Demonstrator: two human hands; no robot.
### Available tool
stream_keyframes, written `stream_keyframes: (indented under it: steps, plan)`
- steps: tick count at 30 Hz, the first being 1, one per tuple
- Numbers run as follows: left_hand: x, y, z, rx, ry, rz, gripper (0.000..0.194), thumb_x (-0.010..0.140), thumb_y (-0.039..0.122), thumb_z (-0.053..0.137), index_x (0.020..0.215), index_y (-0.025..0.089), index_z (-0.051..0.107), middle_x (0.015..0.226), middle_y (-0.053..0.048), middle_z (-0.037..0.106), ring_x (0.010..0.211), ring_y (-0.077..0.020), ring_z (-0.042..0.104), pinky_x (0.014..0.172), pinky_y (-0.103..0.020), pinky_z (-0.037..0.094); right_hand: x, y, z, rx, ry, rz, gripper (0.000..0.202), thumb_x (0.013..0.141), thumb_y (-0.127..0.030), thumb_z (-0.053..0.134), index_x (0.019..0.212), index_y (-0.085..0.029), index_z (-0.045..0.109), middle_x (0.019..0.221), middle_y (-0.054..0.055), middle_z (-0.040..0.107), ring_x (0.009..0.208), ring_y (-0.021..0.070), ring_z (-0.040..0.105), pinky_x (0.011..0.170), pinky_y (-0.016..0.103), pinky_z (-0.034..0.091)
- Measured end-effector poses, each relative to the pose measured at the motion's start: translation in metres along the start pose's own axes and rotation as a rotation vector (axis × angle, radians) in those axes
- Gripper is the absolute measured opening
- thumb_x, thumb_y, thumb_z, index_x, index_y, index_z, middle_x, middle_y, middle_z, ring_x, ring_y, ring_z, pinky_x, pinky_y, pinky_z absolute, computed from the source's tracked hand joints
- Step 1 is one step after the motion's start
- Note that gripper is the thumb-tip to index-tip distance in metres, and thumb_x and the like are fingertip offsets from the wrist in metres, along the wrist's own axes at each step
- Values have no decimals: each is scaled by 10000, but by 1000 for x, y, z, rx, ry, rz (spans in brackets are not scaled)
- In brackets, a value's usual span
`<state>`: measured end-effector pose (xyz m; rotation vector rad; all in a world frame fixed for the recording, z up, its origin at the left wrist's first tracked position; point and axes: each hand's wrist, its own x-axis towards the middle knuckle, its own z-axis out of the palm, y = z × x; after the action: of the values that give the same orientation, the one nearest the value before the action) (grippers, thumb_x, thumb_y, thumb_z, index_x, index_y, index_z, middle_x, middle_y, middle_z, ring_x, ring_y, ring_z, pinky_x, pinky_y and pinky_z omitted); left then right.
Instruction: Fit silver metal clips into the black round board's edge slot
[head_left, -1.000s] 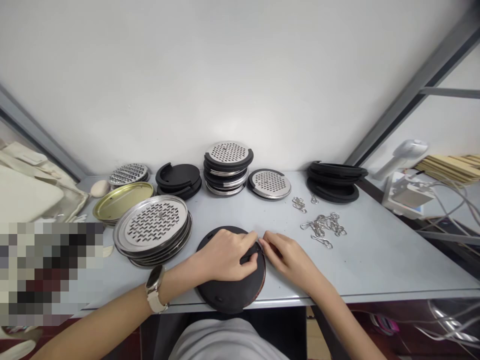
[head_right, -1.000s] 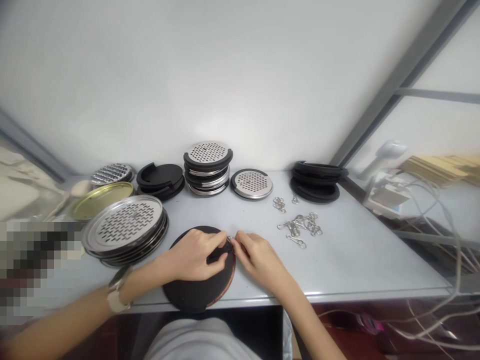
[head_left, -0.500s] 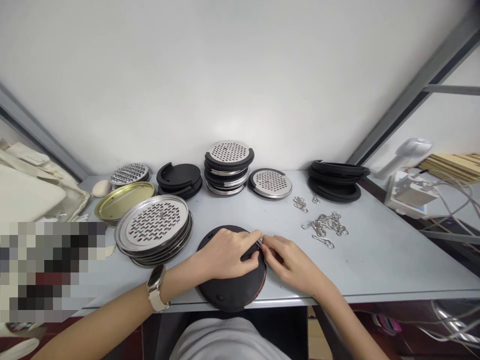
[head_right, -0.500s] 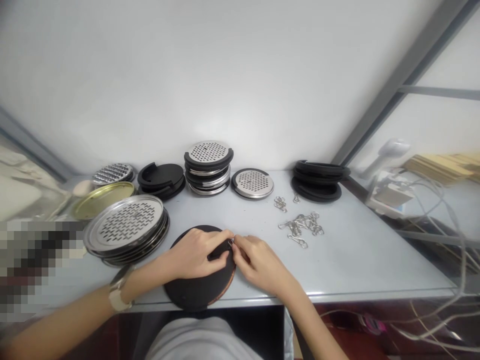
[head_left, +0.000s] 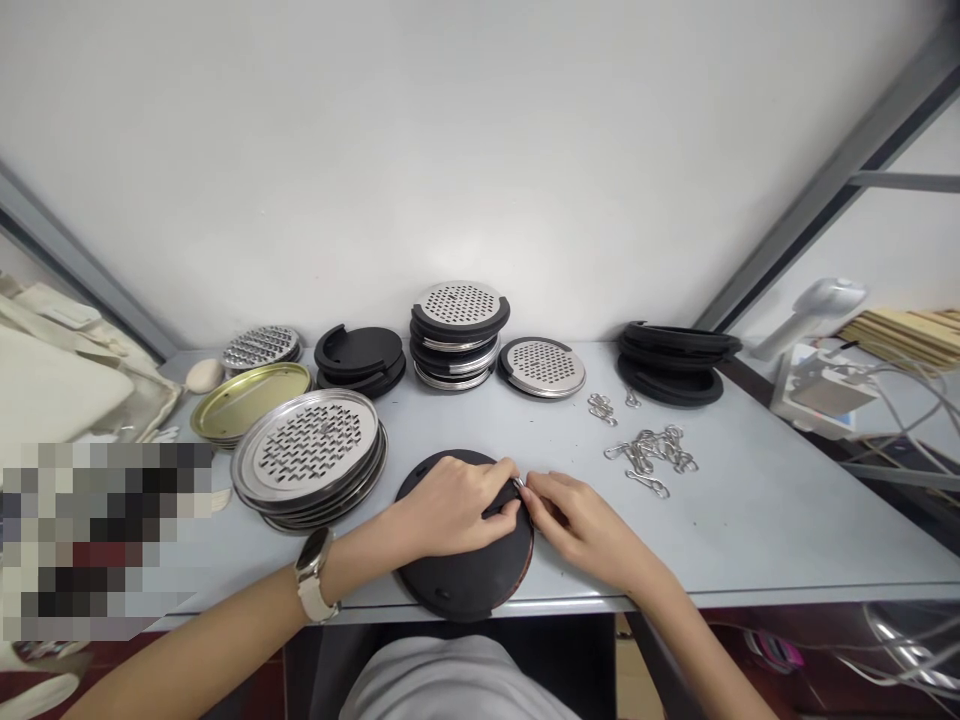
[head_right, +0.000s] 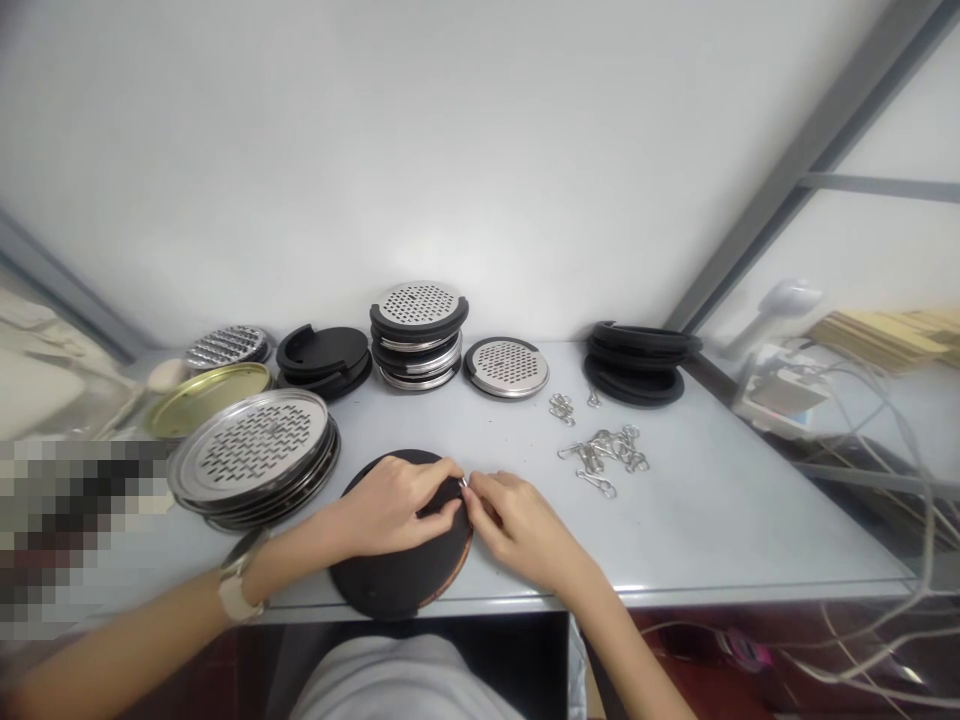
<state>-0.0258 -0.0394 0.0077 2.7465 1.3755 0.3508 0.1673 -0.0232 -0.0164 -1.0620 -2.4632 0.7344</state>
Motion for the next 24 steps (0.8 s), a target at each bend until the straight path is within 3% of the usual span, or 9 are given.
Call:
stream_keyframes:
  steps: [14, 20, 24]
  plan:
    - [1, -3, 0, 13, -7, 47, 133, 913, 262, 365, 916, 194, 480, 729, 8, 618, 617, -161, 601, 553, -265, 344, 0, -1, 0, -9, 30, 15, 237, 907, -190, 379, 686, -211, 297, 609, -44, 400, 569, 120, 400, 552, 233, 306]
    - [1, -2, 1, -34, 22, -74, 136, 873, 304, 433, 964, 202, 432, 664, 29, 598, 604, -176, 605, 536, -265, 341, 0, -1, 0, 11, 28, 25, 232, 927, -202, 357, 701, -214, 303, 616, -44, 402, 570, 121, 404, 554, 234, 313]
    - [0, -1, 1, -5, 32, -122, 122, 844, 324, 457, 868, 213, 411, 632, 34, 579, 587, -184, 596, 520, -271, 326, 1, -2, 1, 31, 42, 43, 240, 950, -231, 334, 711, -216, 317, 624, -40, 421, 573, 124, 420, 552, 237, 319]
